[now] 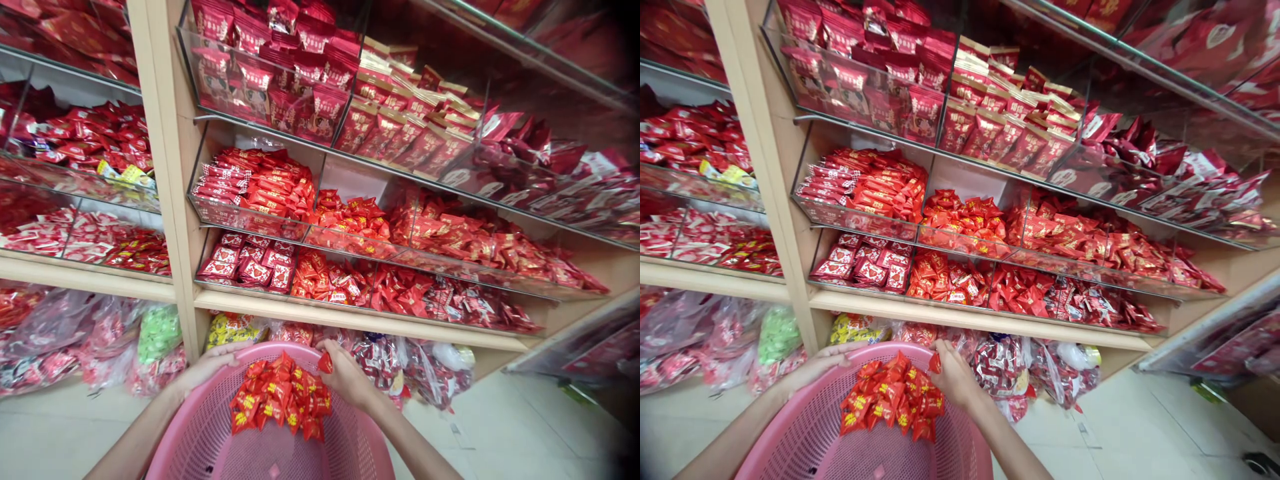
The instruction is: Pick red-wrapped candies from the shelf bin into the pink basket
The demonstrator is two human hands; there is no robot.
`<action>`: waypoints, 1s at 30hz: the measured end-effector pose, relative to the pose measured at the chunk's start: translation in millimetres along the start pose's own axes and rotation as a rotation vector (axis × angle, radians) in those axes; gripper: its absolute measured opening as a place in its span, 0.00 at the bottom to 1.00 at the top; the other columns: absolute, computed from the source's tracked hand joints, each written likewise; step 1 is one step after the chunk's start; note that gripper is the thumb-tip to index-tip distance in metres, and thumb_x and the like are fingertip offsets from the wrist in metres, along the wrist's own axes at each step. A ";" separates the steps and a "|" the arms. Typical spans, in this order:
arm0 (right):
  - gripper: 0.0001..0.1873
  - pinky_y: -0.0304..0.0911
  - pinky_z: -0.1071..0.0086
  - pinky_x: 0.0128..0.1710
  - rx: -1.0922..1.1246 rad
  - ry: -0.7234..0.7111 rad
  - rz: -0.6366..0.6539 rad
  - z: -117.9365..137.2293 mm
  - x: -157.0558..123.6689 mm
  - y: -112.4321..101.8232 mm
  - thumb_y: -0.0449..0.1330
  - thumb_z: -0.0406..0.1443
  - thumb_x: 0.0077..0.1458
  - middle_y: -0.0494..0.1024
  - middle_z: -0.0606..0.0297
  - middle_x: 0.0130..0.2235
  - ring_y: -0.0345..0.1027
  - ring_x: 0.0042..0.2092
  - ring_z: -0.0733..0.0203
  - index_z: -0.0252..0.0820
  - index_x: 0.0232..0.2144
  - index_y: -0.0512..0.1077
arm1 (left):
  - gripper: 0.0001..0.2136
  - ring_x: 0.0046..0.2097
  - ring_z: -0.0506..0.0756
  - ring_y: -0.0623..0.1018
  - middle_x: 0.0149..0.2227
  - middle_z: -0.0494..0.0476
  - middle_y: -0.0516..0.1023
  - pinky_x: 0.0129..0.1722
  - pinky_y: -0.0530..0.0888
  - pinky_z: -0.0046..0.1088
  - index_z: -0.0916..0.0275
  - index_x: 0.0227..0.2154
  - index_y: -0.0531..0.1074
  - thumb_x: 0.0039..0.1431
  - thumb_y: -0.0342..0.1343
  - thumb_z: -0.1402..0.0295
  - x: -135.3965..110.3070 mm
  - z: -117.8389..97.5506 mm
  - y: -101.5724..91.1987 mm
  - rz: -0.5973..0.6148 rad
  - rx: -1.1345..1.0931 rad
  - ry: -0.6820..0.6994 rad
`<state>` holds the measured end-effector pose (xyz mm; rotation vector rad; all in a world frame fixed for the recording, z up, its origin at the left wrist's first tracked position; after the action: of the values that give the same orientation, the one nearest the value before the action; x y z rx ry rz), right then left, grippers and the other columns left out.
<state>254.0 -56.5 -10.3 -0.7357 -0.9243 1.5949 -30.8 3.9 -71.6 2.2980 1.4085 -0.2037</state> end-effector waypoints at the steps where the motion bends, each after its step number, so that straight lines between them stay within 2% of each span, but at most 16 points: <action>1: 0.23 0.57 0.66 0.46 0.010 -0.011 0.019 1.8 -1.4 0.8 0.54 0.29 0.44 0.68 0.61 0.45 0.63 0.48 0.56 0.46 0.45 0.61 | 0.27 0.40 0.58 0.76 0.37 0.55 0.80 0.40 0.70 0.29 0.64 0.47 0.71 0.37 0.60 0.71 -0.2 -0.3 0.7 0.001 -0.002 -0.003; 5: 0.23 0.55 0.64 0.50 0.058 -0.057 0.086 14.2 -6.6 8.9 0.55 0.34 0.48 0.68 0.60 0.51 0.61 0.52 0.55 0.46 0.49 0.60 | 0.27 0.39 0.58 0.77 0.37 0.55 0.80 0.40 0.70 0.30 0.63 0.47 0.70 0.37 0.60 0.71 0.1 0.4 1.2 0.012 -0.014 -0.002; 12: 0.18 0.56 0.63 0.50 0.058 -0.089 0.130 26.3 -6.1 26.8 0.59 0.40 0.49 0.72 0.62 0.46 0.62 0.50 0.54 0.45 0.43 0.66 | 0.27 0.39 0.58 0.77 0.38 0.57 0.80 0.40 0.70 0.30 0.64 0.47 0.70 0.37 0.60 0.71 -2.1 1.2 -0.1 0.004 -0.013 0.005; 17: 0.13 0.58 0.65 0.48 0.044 -0.195 0.194 25.0 -7.4 39.0 0.58 0.38 0.50 0.70 0.63 0.45 0.63 0.48 0.56 0.46 0.40 0.66 | 0.26 0.45 0.60 0.75 0.42 0.58 0.79 0.46 0.68 0.32 0.65 0.45 0.72 0.37 0.59 0.73 -2.4 -0.3 1.8 0.009 -0.027 0.030; 22: 0.15 0.60 0.65 0.47 -0.075 -0.227 0.213 18.6 -9.2 48.8 0.57 0.34 0.50 0.67 0.62 0.46 0.63 0.47 0.56 0.45 0.42 0.66 | 0.25 0.48 0.61 0.73 0.44 0.58 0.77 0.48 0.68 0.34 0.65 0.45 0.72 0.37 0.59 0.73 -3.5 -1.5 2.7 -0.009 -0.025 0.028; 26: 0.18 0.60 0.66 0.47 -0.050 -0.242 0.187 16.3 -7.9 47.3 0.57 0.34 0.50 0.65 0.61 0.49 0.63 0.47 0.57 0.46 0.46 0.64 | 0.25 0.44 0.60 0.75 0.42 0.57 0.79 0.45 0.69 0.33 0.65 0.45 0.72 0.37 0.58 0.74 -1.8 0.5 0.4 -0.010 -0.054 0.017; 30: 0.17 0.59 0.66 0.48 0.060 -0.209 0.082 11.1 -3.1 30.4 0.55 0.36 0.52 0.69 0.62 0.47 0.64 0.47 0.58 0.47 0.46 0.64 | 0.25 0.42 0.58 0.76 0.39 0.56 0.80 0.42 0.70 0.29 0.65 0.44 0.72 0.37 0.59 0.74 -0.8 1.3 0.1 -0.010 -0.063 0.003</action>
<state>230.3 -64.5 -31.0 -0.5791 -1.0025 1.7891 -31.0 2.6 -72.4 2.2419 1.4083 -0.1565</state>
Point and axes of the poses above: each hand's wrist, its own x-axis towards the middle knuckle, its own y-axis out of the palm, z = x × y, the point moved 2 cm from there along x, towards the middle knuckle
